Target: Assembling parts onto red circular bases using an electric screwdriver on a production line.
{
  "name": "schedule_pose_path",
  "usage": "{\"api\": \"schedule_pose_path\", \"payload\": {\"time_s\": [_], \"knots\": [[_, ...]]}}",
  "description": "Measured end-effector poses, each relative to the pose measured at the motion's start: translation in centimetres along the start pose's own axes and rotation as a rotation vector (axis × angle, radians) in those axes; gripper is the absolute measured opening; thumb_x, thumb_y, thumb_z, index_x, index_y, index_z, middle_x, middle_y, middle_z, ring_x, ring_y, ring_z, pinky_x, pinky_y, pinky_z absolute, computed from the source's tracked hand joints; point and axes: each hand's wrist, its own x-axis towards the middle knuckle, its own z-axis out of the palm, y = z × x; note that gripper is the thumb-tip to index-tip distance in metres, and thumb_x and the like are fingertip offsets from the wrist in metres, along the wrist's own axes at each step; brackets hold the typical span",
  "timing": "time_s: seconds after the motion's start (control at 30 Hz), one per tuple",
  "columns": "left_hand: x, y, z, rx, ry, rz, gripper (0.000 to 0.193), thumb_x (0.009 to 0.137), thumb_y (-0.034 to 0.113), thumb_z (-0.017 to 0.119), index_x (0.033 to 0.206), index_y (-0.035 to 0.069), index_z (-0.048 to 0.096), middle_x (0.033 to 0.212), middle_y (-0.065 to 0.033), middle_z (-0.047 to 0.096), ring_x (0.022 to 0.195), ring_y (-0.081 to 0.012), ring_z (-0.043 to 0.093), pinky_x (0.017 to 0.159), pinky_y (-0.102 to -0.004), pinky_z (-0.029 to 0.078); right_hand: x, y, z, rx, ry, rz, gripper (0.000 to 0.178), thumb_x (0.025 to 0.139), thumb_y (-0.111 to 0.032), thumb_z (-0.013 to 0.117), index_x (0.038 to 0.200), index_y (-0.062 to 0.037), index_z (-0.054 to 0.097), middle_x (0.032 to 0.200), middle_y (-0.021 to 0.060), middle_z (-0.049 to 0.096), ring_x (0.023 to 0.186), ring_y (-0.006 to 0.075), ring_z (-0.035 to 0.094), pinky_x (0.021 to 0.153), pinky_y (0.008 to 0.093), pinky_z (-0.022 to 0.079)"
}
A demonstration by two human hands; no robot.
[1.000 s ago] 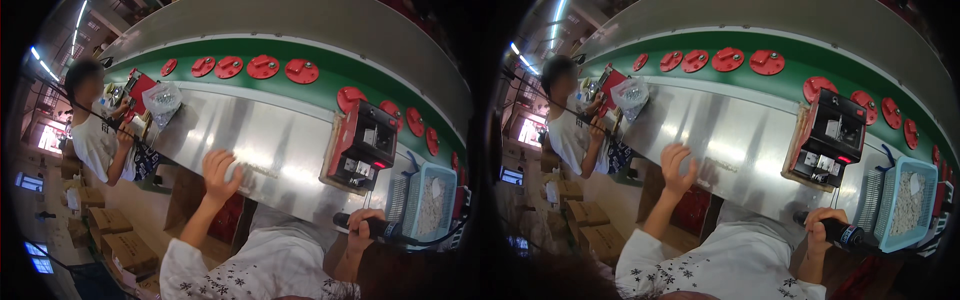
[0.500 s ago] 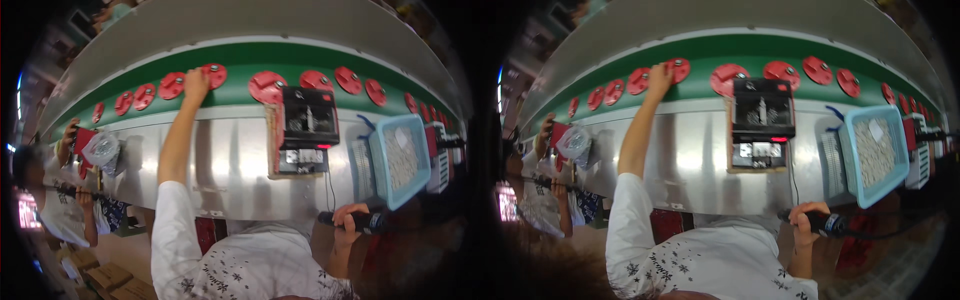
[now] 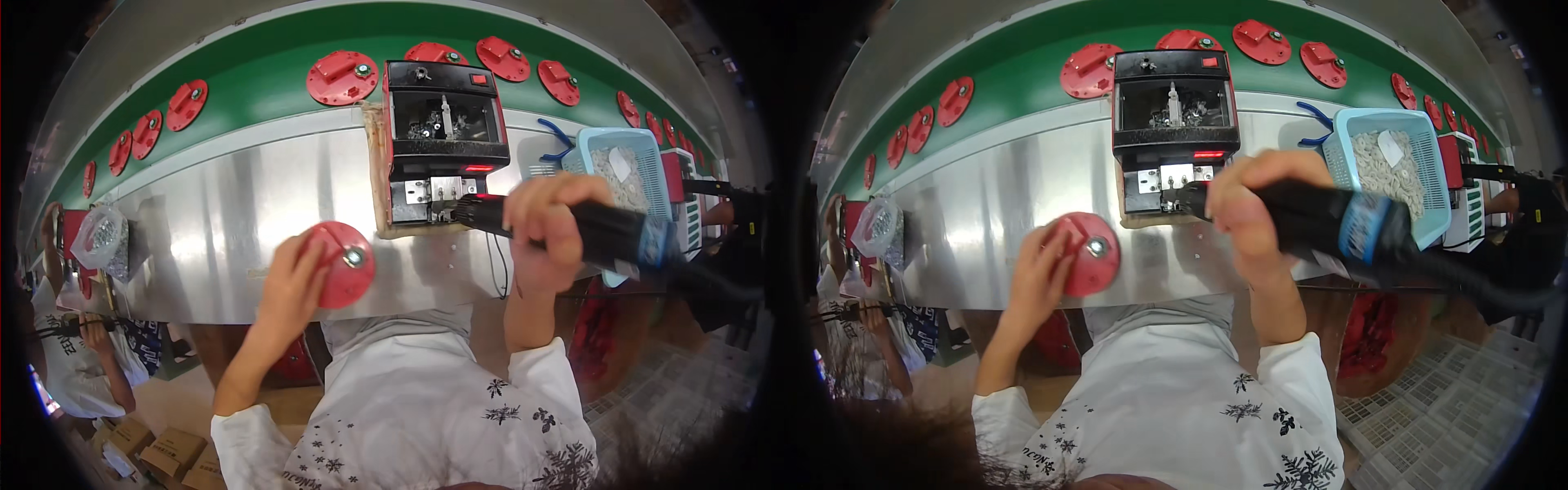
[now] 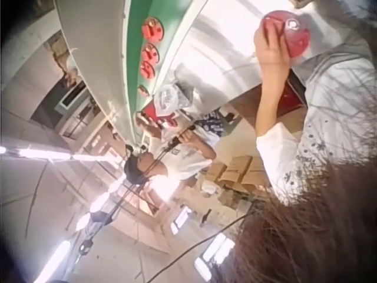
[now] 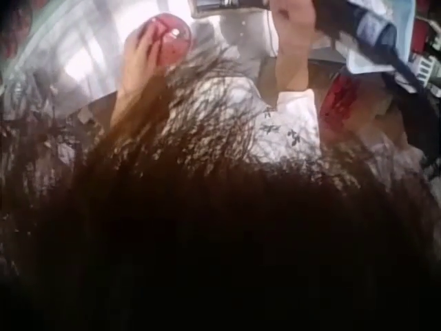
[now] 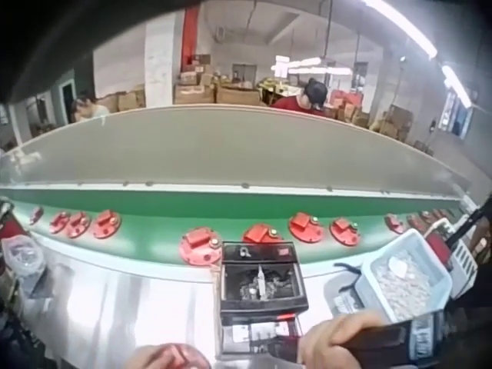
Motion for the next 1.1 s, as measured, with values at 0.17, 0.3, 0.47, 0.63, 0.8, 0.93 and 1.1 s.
{"api": "schedule_pose_path", "payload": {"time_s": [0.17, 0.3, 0.47, 0.63, 0.8, 0.93, 1.1], "knots": [[-0.9, 2.5, 4.3, -0.015, -0.019, 0.079, 0.039, 0.079, 0.002, 0.069, 0.116, -0.004, 0.059, 0.126, -0.0217, 0.053, 0.111, -0.0400, 0.054, 0.095, -0.0453, 0.047, 0.7, 0.9, 0.3, -0.183, -0.041, 0.111, 0.017, 0.083, -0.005, 0.059, 0.094, -0.0005, 0.047, 0.063, 0.0041, 0.045, 0.046, 0.0123, 0.043, 0.045, 0.0290, 0.041], [-0.3, 3.5, 5.5, -0.011, 0.003, 0.070, 0.038, 0.079, 0.002, 0.069, 0.115, -0.003, 0.060, 0.127, -0.0212, 0.053, 0.113, -0.0396, 0.054, 0.095, -0.0456, 0.047, 1.5, 1.7, 0.0, -0.288, -0.183, 0.115, 0.016, 0.082, -0.005, 0.059, 0.092, 0.0001, 0.048, 0.061, 0.0050, 0.046, 0.045, 0.0116, 0.042, 0.045, 0.0282, 0.040], [-0.8, 3.5, 6.3, -0.031, 0.042, 0.033, 0.037, 0.078, 0.001, 0.068, 0.114, -0.003, 0.061, 0.128, -0.0213, 0.052, 0.114, -0.0391, 0.053, 0.096, -0.0450, 0.046, 2.1, 0.8, 0.8, -0.174, -0.095, 0.307, 0.016, 0.082, -0.006, 0.058, 0.092, 0.0002, 0.048, 0.061, 0.0029, 0.043, 0.046, 0.0120, 0.041, 0.047, 0.0289, 0.040], [-0.9, 4.3, 6.4, -0.056, 0.000, 0.075, 0.037, 0.077, 0.002, 0.068, 0.113, -0.003, 0.062, 0.127, -0.0213, 0.054, 0.115, -0.0387, 0.053, 0.096, -0.0448, 0.047, 1.7, -0.2, 0.0, -0.039, -0.108, 0.234, 0.015, 0.085, -0.010, 0.052, 0.095, -0.0002, 0.049, 0.061, 0.0028, 0.043, 0.048, 0.0128, 0.042, 0.049, 0.0298, 0.039], [-0.4, 4.7, 7.2, -0.066, -0.012, 0.084, 0.036, 0.077, 0.002, 0.067, 0.113, -0.003, 0.062, 0.127, -0.0212, 0.054, 0.116, -0.0383, 0.053, 0.096, -0.0446, 0.047, 1.7, 0.7, 0.1, 0.031, -0.077, 0.181, 0.016, 0.086, -0.010, 0.051, 0.099, -0.0005, 0.050, 0.062, 0.0029, 0.043, 0.050, 0.0127, 0.042, 0.051, 0.0295, 0.040], [0.3, 5.1, 7.2, -0.072, -0.014, 0.097, 0.037, 0.077, -0.001, 0.065, 0.113, -0.003, 0.062, 0.128, -0.0214, 0.054, 0.118, -0.0384, 0.052, 0.098, -0.0445, 0.046, 2.1, 0.9, 0.1, -0.078, -0.077, 0.188, 0.016, 0.086, -0.011, 0.052, 0.098, -0.0009, 0.050, 0.063, 0.0030, 0.043, 0.049, 0.0122, 0.041, 0.050, 0.0296, 0.040], [0.5, 5.4, 7.9, -0.099, -0.005, 0.092, 0.038, 0.076, 0.000, 0.065, 0.113, -0.002, 0.062, 0.128, -0.0213, 0.053, 0.120, -0.0395, 0.050, 0.100, -0.0474, 0.044, 2.4, 1.5, -0.8, -0.213, -0.267, 0.162, 0.017, 0.081, -0.006, 0.059, 0.095, -0.0013, 0.050, 0.063, 0.0027, 0.045, 0.047, 0.0123, 0.042, 0.047, 0.0283, 0.040]]}}
